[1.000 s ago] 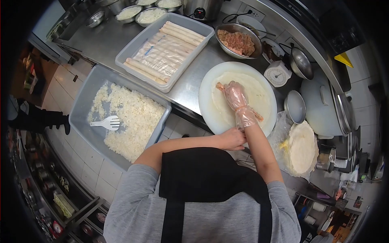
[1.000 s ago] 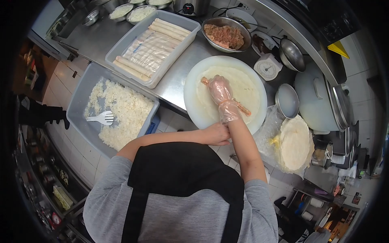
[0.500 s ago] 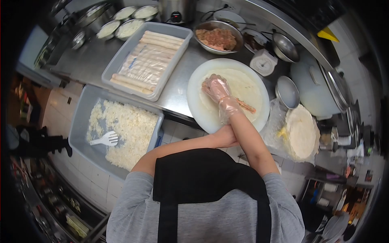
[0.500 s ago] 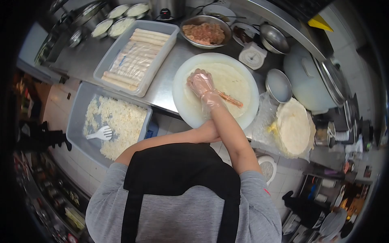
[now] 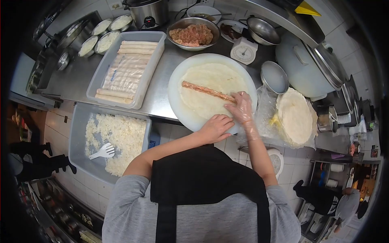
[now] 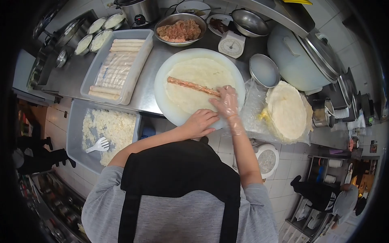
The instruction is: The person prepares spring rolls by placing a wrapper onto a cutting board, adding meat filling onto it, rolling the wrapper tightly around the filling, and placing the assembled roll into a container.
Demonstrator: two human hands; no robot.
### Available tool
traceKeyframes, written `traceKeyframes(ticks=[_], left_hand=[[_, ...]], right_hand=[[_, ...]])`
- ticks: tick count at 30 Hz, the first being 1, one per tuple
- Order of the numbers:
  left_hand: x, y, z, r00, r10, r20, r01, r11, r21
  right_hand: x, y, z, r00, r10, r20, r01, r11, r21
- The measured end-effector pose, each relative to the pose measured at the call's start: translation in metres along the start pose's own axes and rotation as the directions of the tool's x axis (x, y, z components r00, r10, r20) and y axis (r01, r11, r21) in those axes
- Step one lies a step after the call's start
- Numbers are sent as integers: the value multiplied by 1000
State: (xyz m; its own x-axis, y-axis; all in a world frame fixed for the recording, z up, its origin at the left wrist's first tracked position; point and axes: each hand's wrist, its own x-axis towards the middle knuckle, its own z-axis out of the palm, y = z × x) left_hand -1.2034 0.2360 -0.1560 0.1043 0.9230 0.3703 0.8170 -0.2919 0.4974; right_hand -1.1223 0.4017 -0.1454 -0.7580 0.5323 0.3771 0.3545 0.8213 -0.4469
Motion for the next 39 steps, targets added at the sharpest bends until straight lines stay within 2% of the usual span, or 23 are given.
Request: traceKeyframes(ticks=[4, 7, 10, 13, 16, 19, 22, 25, 28, 34, 37, 39], left_hand=[[1, 2, -1, 1000, -16, 24, 16, 1000, 3], [1, 1, -1, 1000, -17, 15, 17, 1000, 3], [1, 1, -1, 1000, -16, -4, 16, 1000, -16], [1, 1, -2, 1000, -18, -9, 18, 999, -31], [1, 1, -2, 1000, -12, -21, 11, 999, -30], [2, 2, -2, 999, -17, -27, 16, 999, -31], [1, 0, -3, 999, -40, 29, 42, 998, -54], [3, -1, -2, 999, -35, 37, 37, 998, -54], [3, -1, -2, 998, -26, 58, 30, 998, -57], [3, -5, -9, 998, 36, 52, -31, 996, -85], [-6, -11, -16, 999, 48, -10, -49, 988, -146], [-18, -22, -29, 997, 44, -56, -51, 989, -136]], right_hand=[[6, -20, 9, 995, 43, -94, -48, 997, -59], [7, -3, 13, 999, 2, -37, -1, 1000, 15], [3, 9, 11, 998, -48, -48, 53, 992, 116], [1, 16, 9, 995, -78, -55, 84, 991, 102], [2, 17, -1, 995, -84, -47, 92, 973, 214], [-5, 31, -6, 991, -127, -32, 131, 981, 145], [-7, 35, -11, 997, -36, 64, 18, 966, 257], [-12, 32, -15, 999, 12, -50, -2, 980, 200], [-18, 45, -11, 998, -59, -27, 62, 991, 123], [-18, 37, -14, 998, 33, 47, -39, 990, 138], [-20, 34, -14, 999, -13, -36, 15, 998, 61], [-30, 47, -13, 984, 158, -88, -114, 919, 378]])
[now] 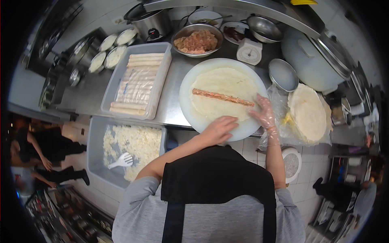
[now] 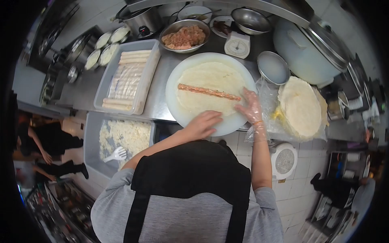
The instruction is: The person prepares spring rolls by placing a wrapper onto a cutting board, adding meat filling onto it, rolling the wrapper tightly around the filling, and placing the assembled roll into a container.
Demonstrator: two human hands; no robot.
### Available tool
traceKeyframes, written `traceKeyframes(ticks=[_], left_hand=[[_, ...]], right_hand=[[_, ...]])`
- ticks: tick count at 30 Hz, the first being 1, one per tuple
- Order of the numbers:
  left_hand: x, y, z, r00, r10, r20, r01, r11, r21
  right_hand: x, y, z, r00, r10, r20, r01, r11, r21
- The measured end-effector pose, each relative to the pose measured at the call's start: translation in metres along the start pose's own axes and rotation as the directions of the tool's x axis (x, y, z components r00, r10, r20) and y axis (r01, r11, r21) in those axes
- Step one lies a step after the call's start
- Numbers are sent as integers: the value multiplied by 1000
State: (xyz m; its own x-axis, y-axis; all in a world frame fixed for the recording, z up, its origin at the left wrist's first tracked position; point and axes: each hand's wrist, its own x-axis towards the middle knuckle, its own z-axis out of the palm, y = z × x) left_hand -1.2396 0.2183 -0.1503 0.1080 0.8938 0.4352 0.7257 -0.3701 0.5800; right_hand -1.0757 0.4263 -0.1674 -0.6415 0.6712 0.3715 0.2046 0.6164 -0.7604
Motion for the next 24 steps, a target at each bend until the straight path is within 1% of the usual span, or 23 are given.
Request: traceKeyframes(ticks=[1, 2, 3, 4, 6, 7, 8, 9, 10, 11, 14, 17, 18, 20, 21, 23, 24], left_hand=[[-10, -4, -11, 999, -53, 3, 53, 997, 48], [-23, -8, -24, 994, -105, 0, 105, 990, 96], [-29, -12, -34, 988, -157, -10, 157, 977, 147], [-30, -16, -39, 986, -160, -35, 163, 976, 142], [-39, -22, -48, 978, -186, -90, 197, 971, 134], [-41, -28, -48, 983, -161, -87, 173, 975, 140], [-38, -36, -42, 987, -136, -83, 147, 978, 151], [-34, -43, -39, 991, -106, -76, 118, 979, 166], [-29, -46, -39, 995, -26, -94, 45, 978, 204], [-26, -48, -41, 997, -37, -73, 52, 976, 210], [-16, -45, -43, 999, -41, -30, 46, 979, 200], [-10, -50, -45, 993, -110, -41, 114, 988, 107], [-7, -52, -47, 990, -130, -48, 134, 988, 83], [5, -58, -54, 982, -177, -60, 179, 983, 29], [10, -57, -60, 988, -140, -66, 144, 987, 73], [19, -49, -75, 994, -77, -78, 89, 983, 160], [23, -48, -78, 988, 36, -150, 7, 961, 277]], right_hand=[[-5, 6, -7, 996, 78, -46, -70, 985, 157], [-11, 11, -17, 976, 167, -141, -128, 960, 248], [-18, 11, -27, 940, 256, -225, -169, 924, 344], [-25, 11, -31, 891, 347, -292, -195, 875, 444], [-40, -2, -36, 926, 254, -278, -213, 963, 168], [-45, -13, -36, 945, 209, -253, -209, 978, 27], [-49, -21, -31, 973, 155, -171, -171, 982, -85], [-54, -32, -23, 989, 82, -126, -102, 982, -160], [-58, -46, -10, 996, 10, -87, -30, 973, -228], [-60, -58, 2, 997, -58, -50, 40, 954, -298], [-59, -85, 24, 990, -110, 85, 131, 944, -302], [-53, -92, 35, 980, -161, 118, 193, 916, -353], [-48, -92, 39, 985, -160, 67, 173, 912, -373], [-35, -66, 42, 977, -212, 31, 202, 865, -459], [-25, -56, 39, 970, -241, 22, 219, 838, -500], [2, -60, 32, 963, -268, -32, 228, 874, -430], [12, -63, 29, 958, -281, -56, 238, 889, -391]])
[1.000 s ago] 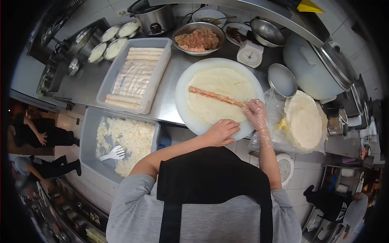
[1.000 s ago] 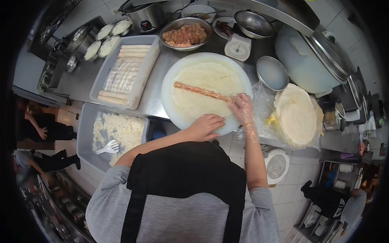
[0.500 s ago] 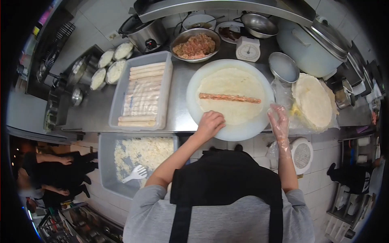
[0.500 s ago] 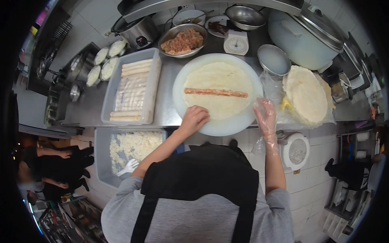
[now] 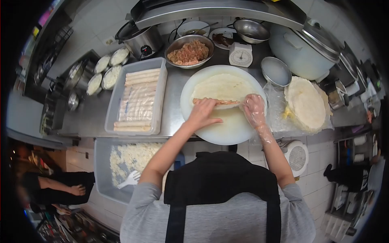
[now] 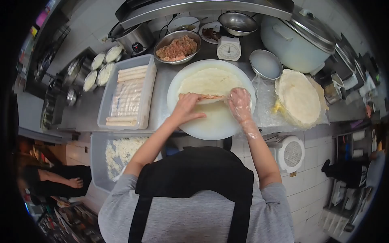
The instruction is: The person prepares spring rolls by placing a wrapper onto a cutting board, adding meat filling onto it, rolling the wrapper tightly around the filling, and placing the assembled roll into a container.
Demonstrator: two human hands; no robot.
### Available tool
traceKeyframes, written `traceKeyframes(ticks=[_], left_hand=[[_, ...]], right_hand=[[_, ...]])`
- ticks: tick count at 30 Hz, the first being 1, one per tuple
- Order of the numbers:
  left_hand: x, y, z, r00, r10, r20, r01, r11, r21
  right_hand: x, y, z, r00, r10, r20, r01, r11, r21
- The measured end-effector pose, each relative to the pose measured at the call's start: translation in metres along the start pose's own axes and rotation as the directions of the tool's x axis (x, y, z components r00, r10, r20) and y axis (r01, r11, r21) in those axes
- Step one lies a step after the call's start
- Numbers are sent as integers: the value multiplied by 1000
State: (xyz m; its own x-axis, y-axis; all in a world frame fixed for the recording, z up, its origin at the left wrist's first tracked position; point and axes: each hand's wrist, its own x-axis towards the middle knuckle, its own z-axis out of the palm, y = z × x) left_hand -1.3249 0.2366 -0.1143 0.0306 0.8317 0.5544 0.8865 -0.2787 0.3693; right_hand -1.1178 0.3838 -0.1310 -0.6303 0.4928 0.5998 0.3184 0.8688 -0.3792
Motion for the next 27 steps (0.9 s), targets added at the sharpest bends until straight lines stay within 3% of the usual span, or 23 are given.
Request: traceKeyframes(ticks=[3, 4, 7, 10, 13, 15, 18, 21, 24, 27], left_hand=[[-3, -28, 6, 987, -159, -2, 159, 986, 45], [2, -32, 6, 975, -211, -74, 211, 977, -11], [25, -39, 4, 902, -425, -78, 427, 904, 1], [36, -35, 8, 941, -155, -300, 205, 968, 145], [19, -38, 25, 992, -73, 98, 69, 996, 52], [12, -38, 36, 993, -77, 87, 68, 993, 97], [16, -40, 34, 987, -113, 111, 103, 990, 97], [23, -43, 33, 973, -135, 186, 123, 990, 74], [24, -45, 34, 965, -149, 215, 135, 988, 76], [21, -42, 25, 953, -187, 239, 167, 981, 100]], right_hand=[[23, 11, 0, 998, 42, 52, -43, 999, 30], [30, 17, 2, 996, 53, 76, -55, 998, 26], [45, 43, 19, 981, 101, 166, -105, 994, 14], [56, 64, 39, 957, 139, 255, -146, 989, 9], [59, 75, 48, 948, 168, 270, -170, 985, -17], [60, 81, 52, 941, 192, 279, -182, 981, -64], [75, 45, 32, 991, 14, -133, -32, 990, -135], [71, 38, 56, 935, -163, 315, 129, 984, 126], [62, -5, 55, 902, -164, 399, 137, 986, 94], [61, 5, 46, 838, -30, 544, 36, 999, 1]])
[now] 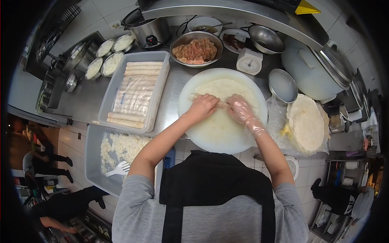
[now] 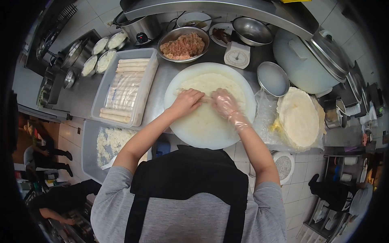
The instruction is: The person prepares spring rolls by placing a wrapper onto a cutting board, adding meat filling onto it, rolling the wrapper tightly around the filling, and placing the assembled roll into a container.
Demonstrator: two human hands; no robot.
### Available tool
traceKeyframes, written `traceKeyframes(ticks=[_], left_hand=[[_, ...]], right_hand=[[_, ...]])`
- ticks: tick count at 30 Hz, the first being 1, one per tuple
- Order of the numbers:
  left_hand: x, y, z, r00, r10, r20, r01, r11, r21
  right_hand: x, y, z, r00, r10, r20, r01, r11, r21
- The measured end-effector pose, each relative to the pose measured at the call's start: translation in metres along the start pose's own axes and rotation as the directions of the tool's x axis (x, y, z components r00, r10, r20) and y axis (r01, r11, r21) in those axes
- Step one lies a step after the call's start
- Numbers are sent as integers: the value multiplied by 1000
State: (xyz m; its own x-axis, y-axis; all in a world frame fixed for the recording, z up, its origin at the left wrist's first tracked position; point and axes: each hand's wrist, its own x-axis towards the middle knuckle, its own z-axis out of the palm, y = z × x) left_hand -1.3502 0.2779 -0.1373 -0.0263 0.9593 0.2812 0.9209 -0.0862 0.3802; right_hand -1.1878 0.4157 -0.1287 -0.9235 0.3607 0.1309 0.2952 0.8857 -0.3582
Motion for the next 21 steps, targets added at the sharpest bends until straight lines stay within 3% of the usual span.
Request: traceKeyframes(ticks=[3, 6, 9, 12, 14, 17, 21], left_hand=[[-10, -10, -9, 999, -29, -25, 29, 1000, 1], [-17, -19, -17, 998, -59, -23, 59, 998, -18], [-6, -19, -18, 998, -57, 41, 58, 998, -39], [30, 0, -2, 993, 19, 115, -5, 993, -120], [53, 16, 22, 986, 105, 127, -77, 975, -207], [73, 39, 47, 988, 86, 131, -50, 965, -256], [74, 50, 56, 992, 3, 126, 25, 974, -224]], right_hand=[[-21, 22, -25, 996, 72, 57, -69, 997, -47], [-45, 52, -40, 994, 85, 64, -86, 996, 19], [-35, 68, -63, 963, 18, 270, -51, 992, 118], [7, 74, -58, 990, 42, 136, -48, 998, 44], [37, 85, -40, 993, -54, 106, 33, 982, 186], [72, 102, -23, 903, 68, 424, -248, 888, 387], [86, 118, -10, 844, 89, 529, -412, 738, 534]])
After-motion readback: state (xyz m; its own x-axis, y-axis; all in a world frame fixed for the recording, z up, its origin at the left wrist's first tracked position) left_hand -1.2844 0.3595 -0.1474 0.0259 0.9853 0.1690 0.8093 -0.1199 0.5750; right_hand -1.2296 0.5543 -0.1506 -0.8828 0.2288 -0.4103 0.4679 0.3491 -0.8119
